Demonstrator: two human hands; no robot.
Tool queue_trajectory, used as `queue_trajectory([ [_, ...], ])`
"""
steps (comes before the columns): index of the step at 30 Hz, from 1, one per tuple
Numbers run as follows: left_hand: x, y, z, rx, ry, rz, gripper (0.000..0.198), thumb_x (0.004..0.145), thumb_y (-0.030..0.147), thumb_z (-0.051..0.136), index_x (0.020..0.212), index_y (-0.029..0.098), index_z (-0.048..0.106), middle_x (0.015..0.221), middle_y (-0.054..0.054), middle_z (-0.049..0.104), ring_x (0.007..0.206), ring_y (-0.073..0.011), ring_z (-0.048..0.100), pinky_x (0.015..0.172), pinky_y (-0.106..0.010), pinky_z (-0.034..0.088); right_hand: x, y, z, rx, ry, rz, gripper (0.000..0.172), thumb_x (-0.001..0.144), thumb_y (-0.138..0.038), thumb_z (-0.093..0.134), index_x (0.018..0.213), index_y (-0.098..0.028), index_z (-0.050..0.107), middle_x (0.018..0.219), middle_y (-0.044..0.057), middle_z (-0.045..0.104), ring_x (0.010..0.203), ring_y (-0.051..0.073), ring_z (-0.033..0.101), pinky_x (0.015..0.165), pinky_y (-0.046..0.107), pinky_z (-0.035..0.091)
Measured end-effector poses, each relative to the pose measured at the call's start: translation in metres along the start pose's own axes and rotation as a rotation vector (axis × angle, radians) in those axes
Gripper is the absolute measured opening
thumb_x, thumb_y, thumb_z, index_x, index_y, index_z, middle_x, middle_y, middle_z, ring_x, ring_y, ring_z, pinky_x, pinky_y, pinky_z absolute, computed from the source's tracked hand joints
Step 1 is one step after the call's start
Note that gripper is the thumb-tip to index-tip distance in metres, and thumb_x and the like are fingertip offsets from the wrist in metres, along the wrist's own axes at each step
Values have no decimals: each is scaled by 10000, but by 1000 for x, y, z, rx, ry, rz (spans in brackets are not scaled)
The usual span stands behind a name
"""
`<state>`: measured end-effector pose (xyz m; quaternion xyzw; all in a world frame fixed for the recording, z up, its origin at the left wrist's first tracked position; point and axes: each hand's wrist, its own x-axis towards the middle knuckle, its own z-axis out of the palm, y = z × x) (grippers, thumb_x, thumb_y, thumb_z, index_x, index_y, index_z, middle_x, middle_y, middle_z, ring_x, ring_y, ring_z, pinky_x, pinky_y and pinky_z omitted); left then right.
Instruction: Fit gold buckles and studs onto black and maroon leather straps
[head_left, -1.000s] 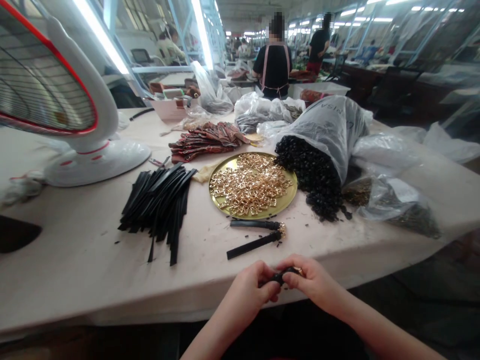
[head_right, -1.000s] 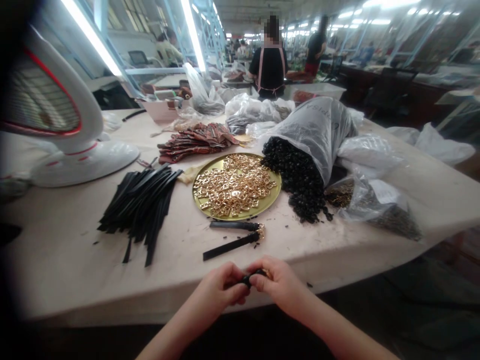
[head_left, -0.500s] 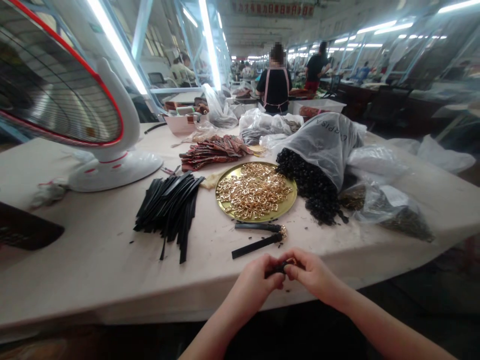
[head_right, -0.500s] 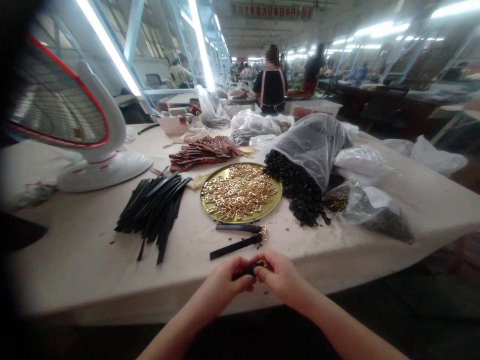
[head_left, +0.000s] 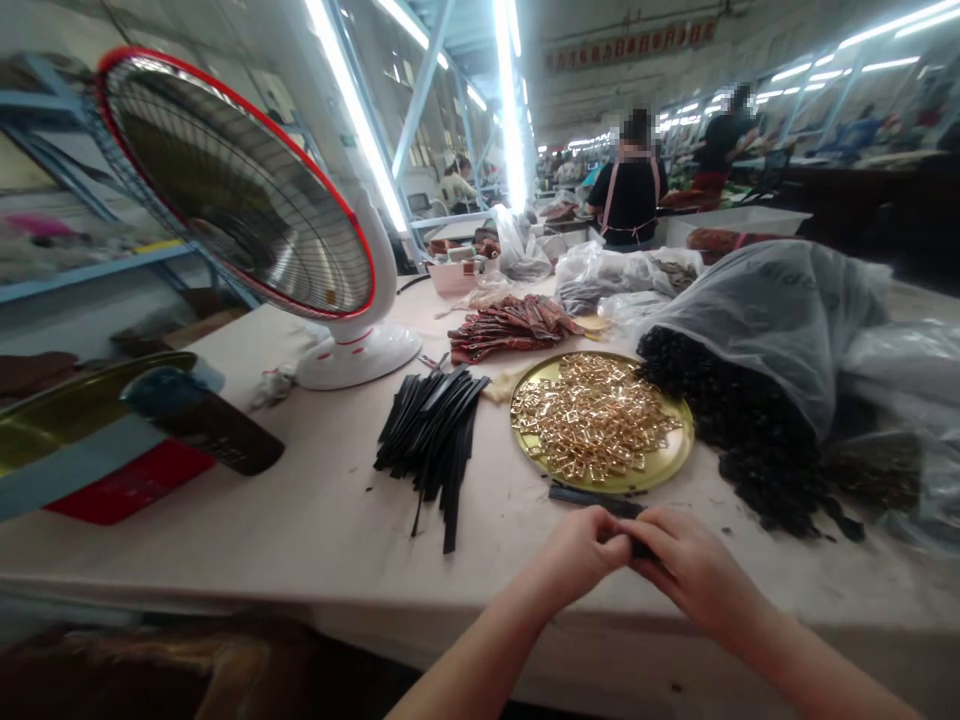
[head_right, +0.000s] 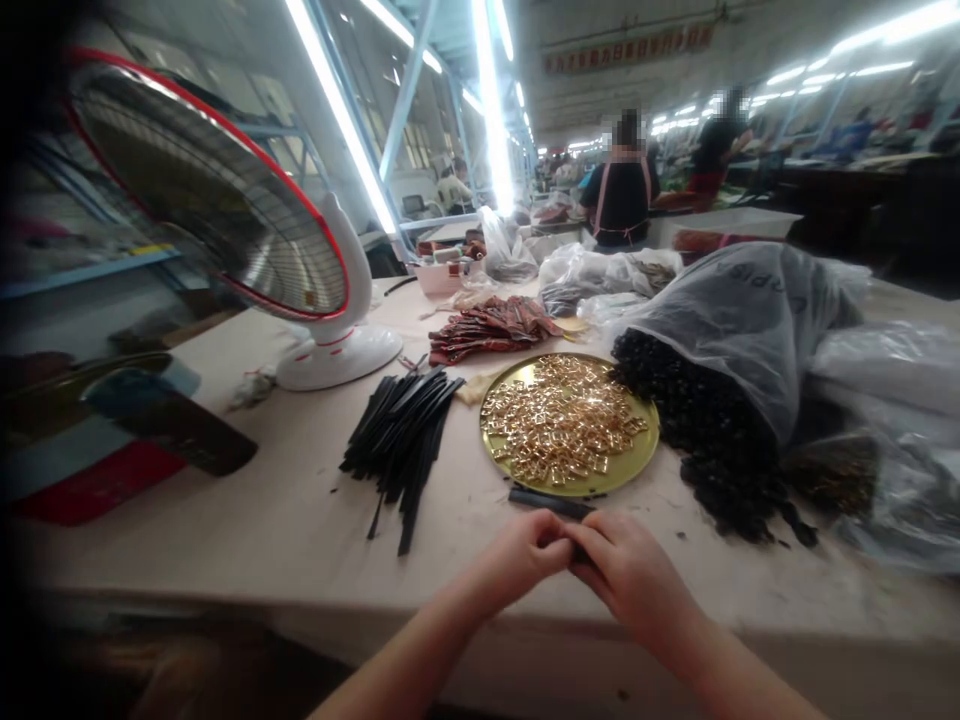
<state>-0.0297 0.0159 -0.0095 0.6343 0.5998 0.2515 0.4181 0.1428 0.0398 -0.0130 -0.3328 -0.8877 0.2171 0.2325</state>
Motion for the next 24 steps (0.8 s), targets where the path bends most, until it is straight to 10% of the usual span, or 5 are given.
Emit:
queue_trajectory([
  [5, 8, -4, -30, 194, 48, 24, 216, 784, 316, 466, 754, 206, 650, 728, 3, 661, 671, -147, 575, 564, -215, 393, 10, 26, 19, -189, 38, -29, 284, 835, -317, 520, 1088, -209, 593, 1004, 101, 618, 918, 253, 553, 799, 403, 436],
  [13, 35, -67, -146, 664, 449, -324, 248, 859, 273, 408, 952, 123, 583, 981, -119, 569, 903, -219, 546, 772, -330, 393, 0, 47, 37, -285, 170, -8, 452, 795, -419, 557, 1186, -195, 533, 1114, 102, 596, 1003, 256, 542, 862, 399, 425],
  [24, 24, -82, -135, 771, 464, -298, 183, 792, 213, 496, 949, 171, 581, 980, -84, 564, 874, -192, 560, 759, -277, 404, 1, 38, 35, -254, 177, 3, 358, 822, -394, 532, 1119, -195, 554, 1071, 92, 601, 985, 247, 535, 864, 412, 414],
])
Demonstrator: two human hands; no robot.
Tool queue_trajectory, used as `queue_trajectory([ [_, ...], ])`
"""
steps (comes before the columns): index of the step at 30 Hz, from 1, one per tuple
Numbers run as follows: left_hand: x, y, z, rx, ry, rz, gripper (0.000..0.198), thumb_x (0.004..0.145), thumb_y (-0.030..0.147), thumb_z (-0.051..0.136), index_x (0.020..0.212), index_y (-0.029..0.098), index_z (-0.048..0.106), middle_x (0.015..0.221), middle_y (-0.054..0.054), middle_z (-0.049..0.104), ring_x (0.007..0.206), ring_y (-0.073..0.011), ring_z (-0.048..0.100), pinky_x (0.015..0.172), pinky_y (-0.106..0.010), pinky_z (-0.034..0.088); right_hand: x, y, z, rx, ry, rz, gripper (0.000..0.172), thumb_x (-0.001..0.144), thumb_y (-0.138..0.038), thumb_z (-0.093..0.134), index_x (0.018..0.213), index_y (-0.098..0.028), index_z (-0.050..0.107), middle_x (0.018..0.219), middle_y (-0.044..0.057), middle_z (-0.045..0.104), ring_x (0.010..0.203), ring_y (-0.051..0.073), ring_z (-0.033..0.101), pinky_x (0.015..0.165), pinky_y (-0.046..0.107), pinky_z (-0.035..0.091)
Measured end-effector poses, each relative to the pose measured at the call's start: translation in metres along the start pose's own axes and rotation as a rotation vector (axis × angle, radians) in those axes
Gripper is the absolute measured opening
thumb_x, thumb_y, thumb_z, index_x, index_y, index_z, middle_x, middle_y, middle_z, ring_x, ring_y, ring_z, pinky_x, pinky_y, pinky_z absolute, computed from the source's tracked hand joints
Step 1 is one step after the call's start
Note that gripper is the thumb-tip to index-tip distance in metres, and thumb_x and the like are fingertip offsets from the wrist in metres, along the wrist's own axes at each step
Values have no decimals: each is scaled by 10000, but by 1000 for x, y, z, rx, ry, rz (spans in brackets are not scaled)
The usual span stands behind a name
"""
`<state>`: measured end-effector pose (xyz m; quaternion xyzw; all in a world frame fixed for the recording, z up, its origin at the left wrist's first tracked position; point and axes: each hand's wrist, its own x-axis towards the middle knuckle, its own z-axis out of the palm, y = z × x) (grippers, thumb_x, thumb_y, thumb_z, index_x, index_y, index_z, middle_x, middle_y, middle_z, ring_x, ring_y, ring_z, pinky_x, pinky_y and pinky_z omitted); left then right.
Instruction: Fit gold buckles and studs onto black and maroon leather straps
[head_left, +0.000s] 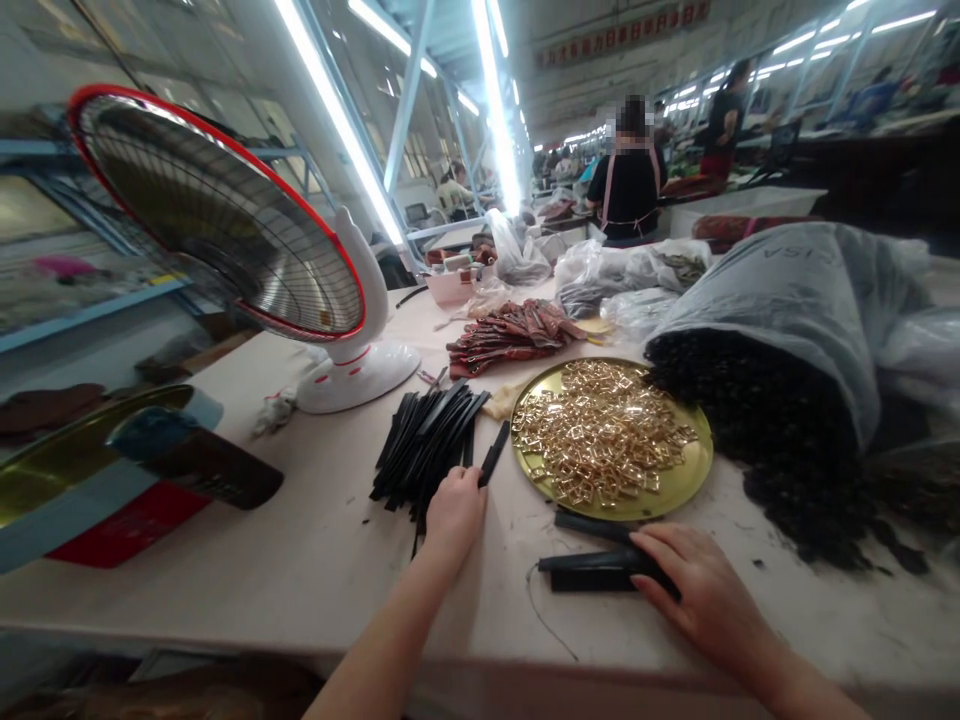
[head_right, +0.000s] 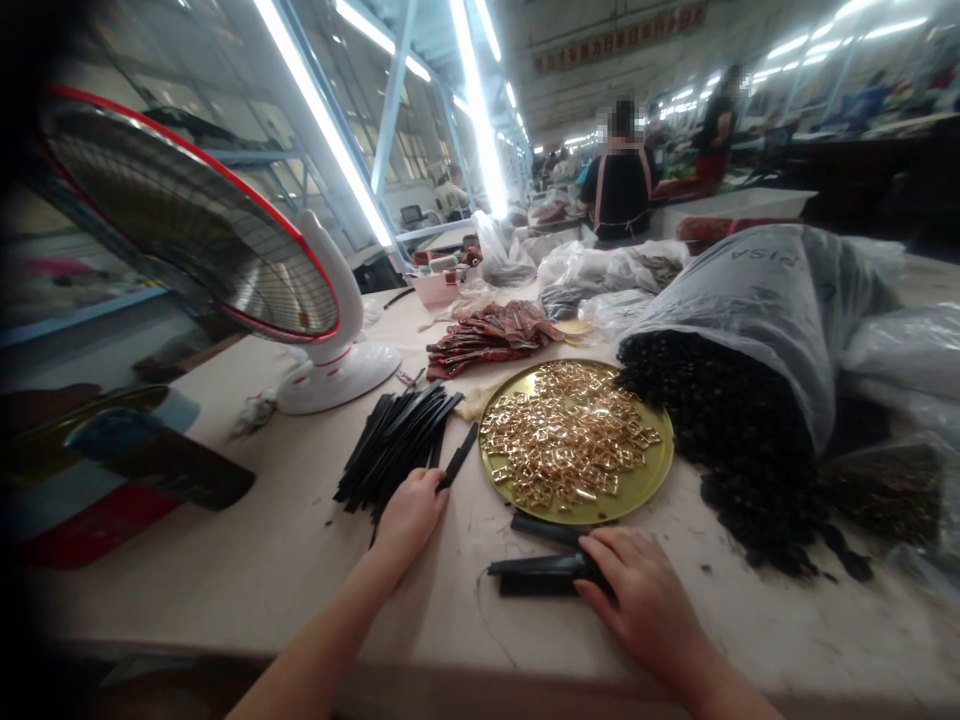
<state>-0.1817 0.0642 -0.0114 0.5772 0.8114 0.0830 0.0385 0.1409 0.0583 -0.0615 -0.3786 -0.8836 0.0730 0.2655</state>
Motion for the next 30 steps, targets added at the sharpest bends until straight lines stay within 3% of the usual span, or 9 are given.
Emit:
queue_trajectory([
  [6, 6, -7, -5, -181, 26, -64, 138, 715, 202, 568, 839, 143, 555, 843, -89, 613, 768, -196, 581, 673, -273, 413, 1, -1, 0, 40, 42, 14, 348, 820, -383, 534, 1105, -185, 553, 1059, 105, 599, 978, 255, 534, 856, 426, 419],
  [10, -11, 12, -19, -357, 47, -21, 113, 787, 258, 455, 806, 161, 509, 800, -73, 590, 742, -192, 576, 674, -293, 410, -1, 2, -5, 108, 152, 47, 316, 825, -354, 516, 1091, -187, 551, 1056, 103, 596, 984, 248, 539, 860, 407, 428],
  [13, -41, 40, -27, -556, -77, 64, 149, 798, 259, 399, 885, 171, 481, 769, -30, 582, 616, -146, 570, 579, -263, 429, -5, 19, -17, 140, 251, 187, 239, 850, -284, 447, 1035, -181, 558, 996, 95, 600, 950, 222, 554, 838, 363, 443],
  [15, -67, 62, -27, -734, -246, 107, 200, 788, 240, 379, 957, 175, 465, 744, -4, 574, 526, -117, 547, 484, -235, 420, -7, 34, -29, 100, 271, 277, 223, 846, -244, 425, 1010, -172, 558, 949, 90, 599, 888, 209, 570, 801, 344, 452],
  [18, -104, 95, -22, -1121, -559, 17, 232, 767, 227, 407, 985, 165, 457, 772, -7, 559, 546, -102, 557, 465, -211, 427, -3, 54, -47, 20, 222, 309, 204, 825, -213, 441, 975, -164, 570, 894, 76, 599, 771, 186, 583, 739, 319, 457],
  [20, -120, 114, -17, -1332, -682, -85, 226, 746, 204, 443, 968, 165, 455, 816, -14, 560, 536, -79, 538, 459, -191, 413, 8, 58, -52, -7, 156, 288, 178, 812, -195, 465, 936, -174, 591, 863, 56, 605, 736, 169, 583, 709, 290, 454],
  [23, -129, 132, -10, -1451, -703, -168, 196, 743, 195, 454, 939, 177, 453, 741, 17, 549, 410, -33, 421, 371, -152, 304, 32, 54, -50, -38, 63, 243, 143, 797, -183, 507, 886, -197, 617, 835, 30, 619, 741, 154, 583, 691, 252, 442],
  [26, -126, 135, -6, -1536, -713, -213, 155, 775, 276, 466, 899, 184, 463, 618, 54, 497, 357, -19, 338, 337, -134, 232, 54, 56, -47, -96, 32, 253, 130, 812, -210, 511, 871, -199, 626, 842, 31, 626, 768, 154, 581, 714, 247, 428],
  [30, -123, 127, -5, -1610, -738, -278, 215, 760, 360, 527, 881, 192, 470, 547, 73, 457, 331, -16, 295, 320, -128, 202, 59, 86, -67, -228, 46, 355, 217, 870, -242, 419, 909, -182, 624, 882, 58, 625, 813, 170, 574, 733, 267, 411],
])
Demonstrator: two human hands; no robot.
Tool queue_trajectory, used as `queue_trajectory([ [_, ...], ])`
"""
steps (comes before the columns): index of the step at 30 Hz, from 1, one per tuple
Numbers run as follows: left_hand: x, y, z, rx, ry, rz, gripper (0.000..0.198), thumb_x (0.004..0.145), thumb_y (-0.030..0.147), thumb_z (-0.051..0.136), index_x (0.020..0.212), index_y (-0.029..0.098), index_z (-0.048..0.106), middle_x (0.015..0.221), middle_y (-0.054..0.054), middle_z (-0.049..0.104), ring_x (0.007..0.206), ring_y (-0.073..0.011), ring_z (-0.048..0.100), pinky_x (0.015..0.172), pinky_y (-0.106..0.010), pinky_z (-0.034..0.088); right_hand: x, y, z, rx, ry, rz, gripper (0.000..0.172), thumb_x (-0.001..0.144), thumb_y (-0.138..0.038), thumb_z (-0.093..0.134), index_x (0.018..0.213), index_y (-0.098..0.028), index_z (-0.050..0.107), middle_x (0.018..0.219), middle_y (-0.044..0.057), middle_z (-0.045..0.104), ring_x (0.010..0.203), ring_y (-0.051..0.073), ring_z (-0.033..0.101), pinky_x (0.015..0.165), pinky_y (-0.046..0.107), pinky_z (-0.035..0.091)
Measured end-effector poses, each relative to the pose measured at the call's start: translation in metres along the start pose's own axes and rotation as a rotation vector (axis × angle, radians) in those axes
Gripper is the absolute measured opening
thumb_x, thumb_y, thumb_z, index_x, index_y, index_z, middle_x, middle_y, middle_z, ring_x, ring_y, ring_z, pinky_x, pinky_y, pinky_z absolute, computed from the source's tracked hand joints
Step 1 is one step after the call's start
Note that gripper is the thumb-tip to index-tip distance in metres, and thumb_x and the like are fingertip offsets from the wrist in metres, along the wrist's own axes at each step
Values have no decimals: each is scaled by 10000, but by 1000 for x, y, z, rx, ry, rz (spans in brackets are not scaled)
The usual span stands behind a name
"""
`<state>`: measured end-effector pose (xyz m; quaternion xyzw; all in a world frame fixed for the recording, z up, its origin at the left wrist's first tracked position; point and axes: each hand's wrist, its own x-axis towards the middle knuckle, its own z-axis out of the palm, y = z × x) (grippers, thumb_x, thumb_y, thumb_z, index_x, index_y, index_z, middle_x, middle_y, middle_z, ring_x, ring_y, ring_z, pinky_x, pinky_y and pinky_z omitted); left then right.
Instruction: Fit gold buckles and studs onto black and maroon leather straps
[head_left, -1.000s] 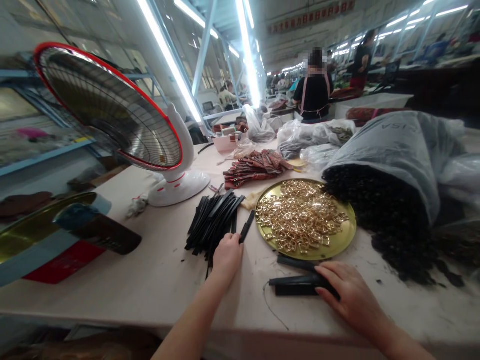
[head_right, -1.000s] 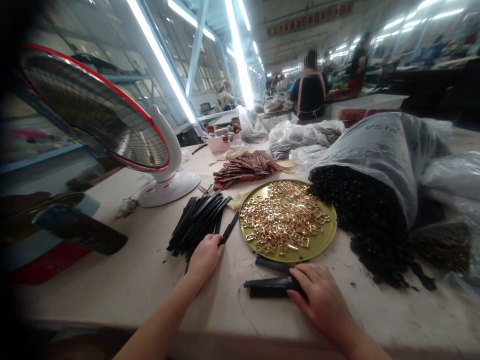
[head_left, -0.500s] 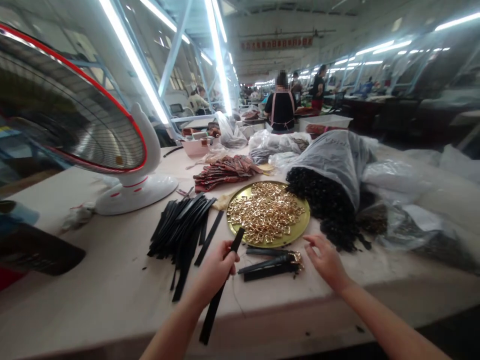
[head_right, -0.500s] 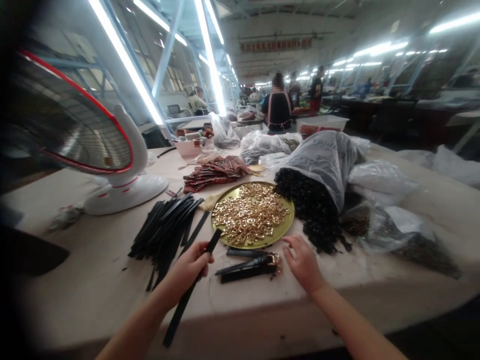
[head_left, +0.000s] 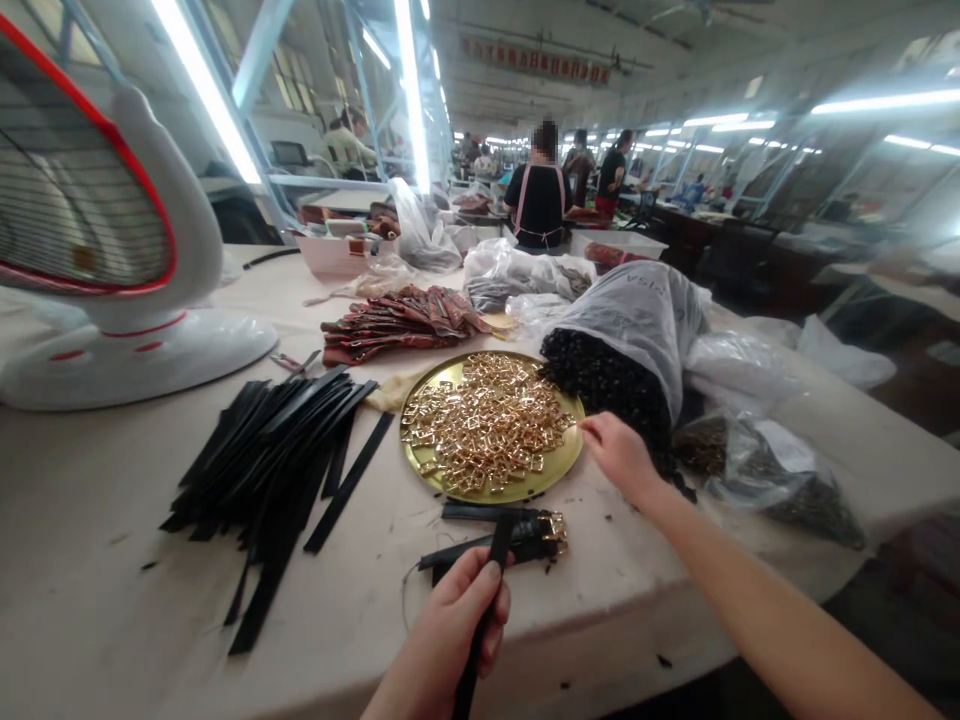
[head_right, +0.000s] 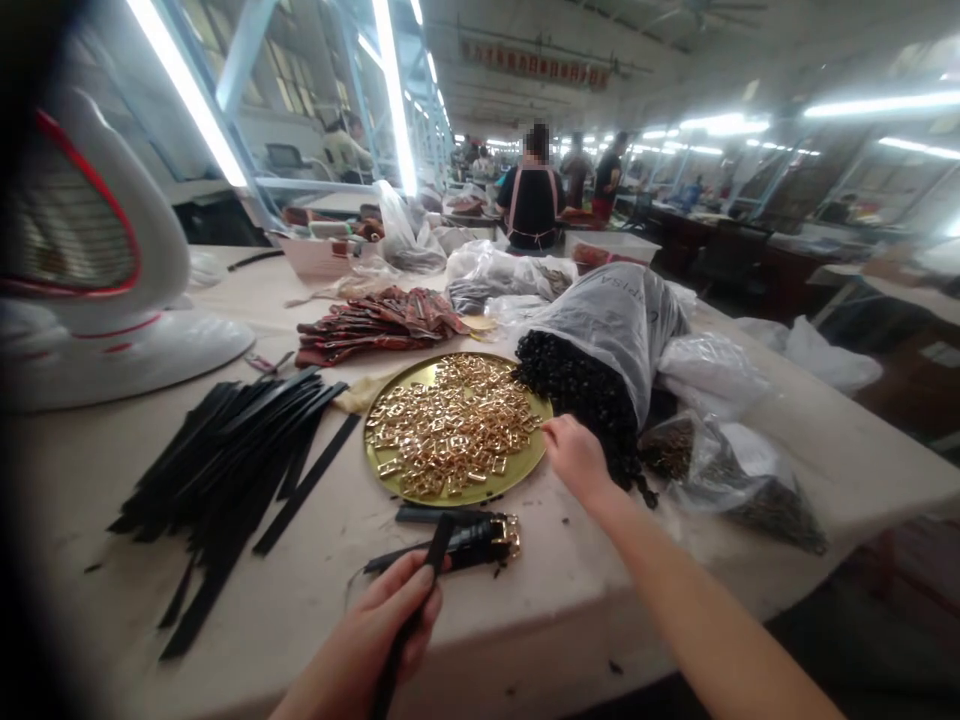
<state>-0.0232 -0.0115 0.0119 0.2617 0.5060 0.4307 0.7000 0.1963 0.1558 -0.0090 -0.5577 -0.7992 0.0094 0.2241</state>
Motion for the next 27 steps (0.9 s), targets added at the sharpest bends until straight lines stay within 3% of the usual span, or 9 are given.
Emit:
queue_trajectory([
  [3, 3, -4, -2, -21, -9, -38, 228, 757, 382, 536, 869, 197, 464, 533, 76, 454, 320, -16, 290, 312, -124, 200, -2, 31, -19, -104, -16, 54, 266, 888, -254, 372, 895, -182, 628, 859, 56, 620, 791, 173, 569, 707, 276, 401],
  [6, 10, -10, 2, -4, -48, -62, 241, 758, 409, 530, 856, 200, 460, 530, 76, 468, 313, -14, 292, 308, -121, 204, -11, 44, -30, -180, -88, 37, 225, 867, -277, 426, 847, -195, 634, 817, 37, 610, 747, 163, 561, 672, 267, 386],
  [10, 17, -17, 9, 54, -106, -86, 309, 728, 460, 547, 860, 198, 451, 520, 76, 480, 295, -22, 296, 288, -133, 203, -18, 33, -23, -265, -191, -32, 117, 781, -281, 569, 779, -190, 643, 799, 63, 593, 761, 199, 537, 652, 296, 341],
  [15, 11, -17, 13, 82, -80, -27, 258, 761, 425, 507, 868, 197, 453, 529, 77, 475, 301, -25, 304, 296, -134, 212, -18, 19, -12, -304, -218, -46, 56, 752, -173, 578, 716, -144, 609, 820, 123, 578, 811, 243, 512, 666, 326, 302],
  [22, 1, -14, 28, 55, -61, -34, 191, 803, 345, 459, 886, 174, 481, 561, 51, 513, 340, -31, 364, 327, -130, 247, -25, 10, -13, -81, -223, -38, 135, 771, -77, 501, 804, -132, 620, 802, 108, 607, 805, 218, 533, 740, 332, 341],
  [27, -9, -15, 32, -56, -137, -58, 203, 830, 305, 439, 948, 151, 501, 627, 10, 575, 367, -36, 413, 345, -139, 274, -45, -12, -28, 247, -217, -21, 212, 860, -236, 464, 1031, -163, 564, 940, 60, 623, 845, 165, 574, 738, 271, 423],
])
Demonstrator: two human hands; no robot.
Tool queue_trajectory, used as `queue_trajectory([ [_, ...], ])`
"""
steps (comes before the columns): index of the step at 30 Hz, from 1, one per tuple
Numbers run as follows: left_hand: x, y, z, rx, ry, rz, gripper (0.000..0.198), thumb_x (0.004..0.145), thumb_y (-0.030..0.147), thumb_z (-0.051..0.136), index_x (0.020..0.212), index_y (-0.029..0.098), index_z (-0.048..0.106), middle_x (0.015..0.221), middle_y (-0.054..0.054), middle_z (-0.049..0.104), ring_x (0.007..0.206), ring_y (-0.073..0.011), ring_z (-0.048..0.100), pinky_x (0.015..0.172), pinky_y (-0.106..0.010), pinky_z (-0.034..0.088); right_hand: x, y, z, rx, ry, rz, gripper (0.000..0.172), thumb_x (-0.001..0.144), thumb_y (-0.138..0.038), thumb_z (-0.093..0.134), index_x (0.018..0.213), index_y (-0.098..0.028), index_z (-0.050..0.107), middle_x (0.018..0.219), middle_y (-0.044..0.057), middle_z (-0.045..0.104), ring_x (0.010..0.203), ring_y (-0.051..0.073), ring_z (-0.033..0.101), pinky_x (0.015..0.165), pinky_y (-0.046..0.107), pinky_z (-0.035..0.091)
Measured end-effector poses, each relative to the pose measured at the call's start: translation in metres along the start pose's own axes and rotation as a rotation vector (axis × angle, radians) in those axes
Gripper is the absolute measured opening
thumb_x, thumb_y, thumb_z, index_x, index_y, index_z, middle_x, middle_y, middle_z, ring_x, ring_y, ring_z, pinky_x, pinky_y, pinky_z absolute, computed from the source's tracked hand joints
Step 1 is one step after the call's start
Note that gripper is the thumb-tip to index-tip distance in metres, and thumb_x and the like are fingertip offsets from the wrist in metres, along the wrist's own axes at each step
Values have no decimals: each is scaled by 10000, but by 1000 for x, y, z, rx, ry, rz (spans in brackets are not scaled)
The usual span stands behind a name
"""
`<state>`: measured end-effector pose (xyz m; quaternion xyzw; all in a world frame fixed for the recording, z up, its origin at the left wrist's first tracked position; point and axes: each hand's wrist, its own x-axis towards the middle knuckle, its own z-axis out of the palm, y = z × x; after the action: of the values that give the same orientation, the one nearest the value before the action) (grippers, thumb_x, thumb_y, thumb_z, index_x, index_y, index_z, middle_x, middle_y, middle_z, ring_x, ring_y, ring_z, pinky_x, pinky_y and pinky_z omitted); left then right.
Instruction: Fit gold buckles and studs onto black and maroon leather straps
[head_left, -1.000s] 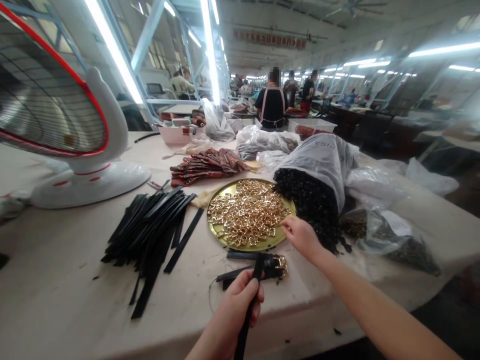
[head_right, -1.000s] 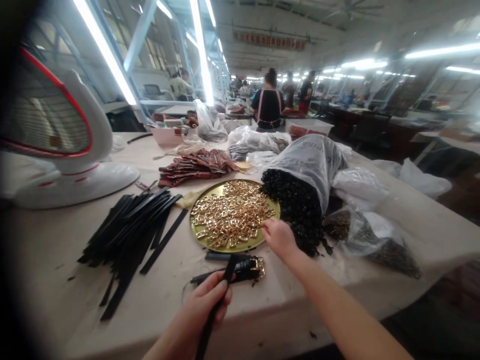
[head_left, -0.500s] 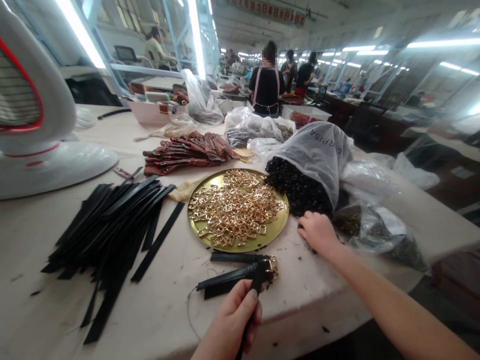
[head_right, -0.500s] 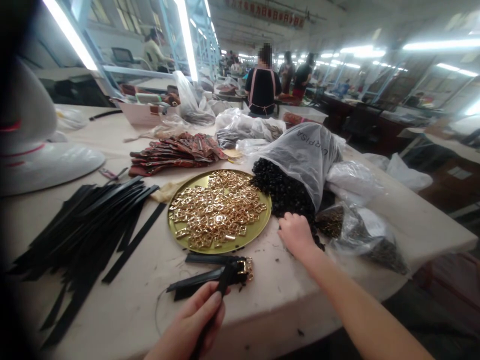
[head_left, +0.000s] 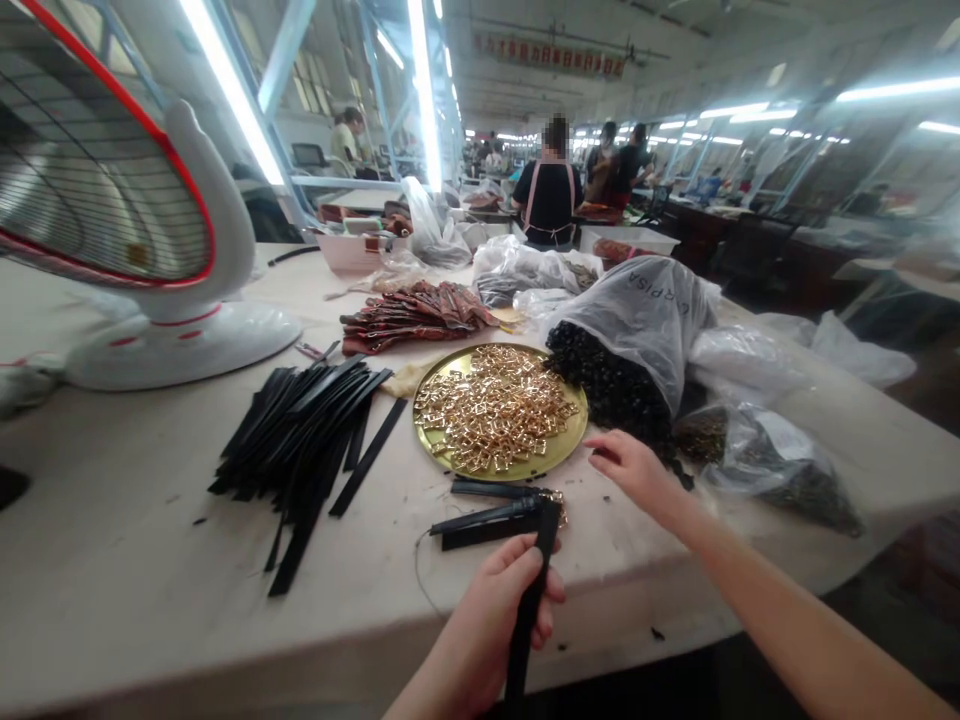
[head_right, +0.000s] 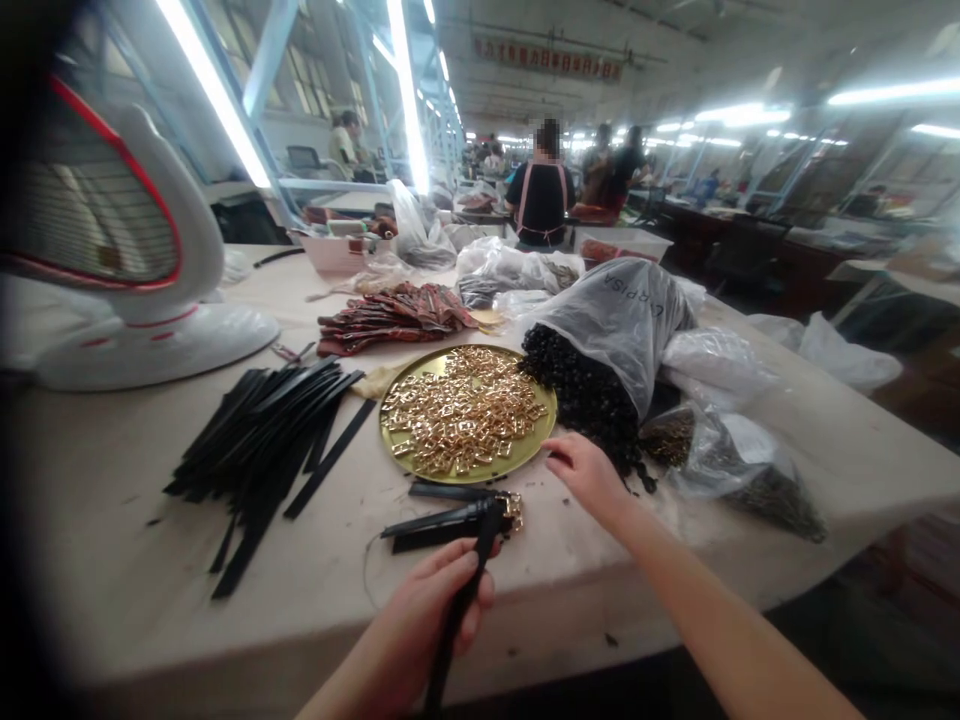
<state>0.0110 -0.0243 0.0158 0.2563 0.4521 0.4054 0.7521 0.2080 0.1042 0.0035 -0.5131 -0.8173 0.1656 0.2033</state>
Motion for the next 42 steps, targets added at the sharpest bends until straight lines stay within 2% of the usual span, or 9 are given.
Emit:
queue_trajectory([
  [4, -7, -3, 3, -37, -29, -20, 220, 830, 294, 441, 969, 138, 513, 619, 2, 580, 362, -38, 421, 347, -142, 277, -30, -29, 3, 501, -96, 98, 271, 836, -411, 504, 876, -148, 555, 679, 1, 597, 598, 117, 555, 579, 236, 442],
  [6, -9, -4, 4, -34, -45, -16, 224, 829, 294, 447, 973, 139, 518, 626, 0, 584, 367, -39, 427, 352, -142, 280, -43, -41, 6, 838, -152, 218, 297, 776, -447, 579, 797, -153, 549, 602, -19, 562, 548, 106, 520, 557, 237, 430],
  [8, -11, -5, 4, -22, -62, -7, 227, 829, 311, 455, 965, 144, 525, 636, -2, 588, 376, -40, 439, 361, -142, 289, -51, -50, 8, 1002, -201, 291, 312, 709, -450, 652, 767, -158, 559, 598, -18, 569, 547, 108, 516, 557, 246, 426],
  [13, -12, -6, 2, -66, -74, -19, 220, 811, 228, 458, 989, 135, 548, 722, -42, 620, 478, -63, 525, 438, -153, 372, -59, -58, 12, 1010, -200, 315, 363, 721, -484, 628, 901, -169, 610, 701, 12, 616, 595, 123, 536, 581, 263, 444],
  [21, -8, -7, 4, -243, -122, -197, 322, 736, 118, 498, 1045, 115, 590, 820, -95, 621, 641, -108, 594, 524, -175, 463, -63, -57, 17, 935, -241, 341, 435, 839, -509, 450, 1077, -169, 582, 732, 20, 581, 648, 129, 521, 621, 266, 440],
  [28, 1, -12, 4, -226, -137, -266, 307, 753, 181, 531, 1052, 134, 583, 907, -114, 631, 746, -132, 623, 571, -178, 498, -59, -42, 19, 1051, -305, 456, 380, 755, -442, 607, 1040, -193, 575, 777, -4, 566, 608, 96, 492, 599, 245, 431],
  [32, 10, -19, 3, 12, -99, -161, 289, 791, 206, 453, 1055, 162, 559, 871, -74, 619, 577, -80, 582, 418, -130, 410, -55, -31, 25, 1073, -244, 520, 302, 674, -395, 700, 844, -171, 591, 714, -18, 569, 555, 81, 460, 544, 221, 401],
  [35, 18, -26, -1, 261, -21, -14, 277, 809, 214, 392, 1034, 183, 551, 843, -41, 609, 473, -57, 529, 348, -127, 334, -54, -29, 29, 1077, -213, 513, 287, 673, -379, 706, 834, -164, 605, 711, -15, 582, 559, 80, 466, 547, 221, 397],
  [42, 22, -26, -8, 333, 54, 86, 245, 823, 305, 402, 968, 163, 539, 729, -13, 608, 389, -57, 483, 327, -154, 292, -57, -40, 31, 1293, -219, 609, 285, 717, -360, 680, 922, -179, 600, 875, 16, 633, 640, 82, 570, 652, 233, 462],
])
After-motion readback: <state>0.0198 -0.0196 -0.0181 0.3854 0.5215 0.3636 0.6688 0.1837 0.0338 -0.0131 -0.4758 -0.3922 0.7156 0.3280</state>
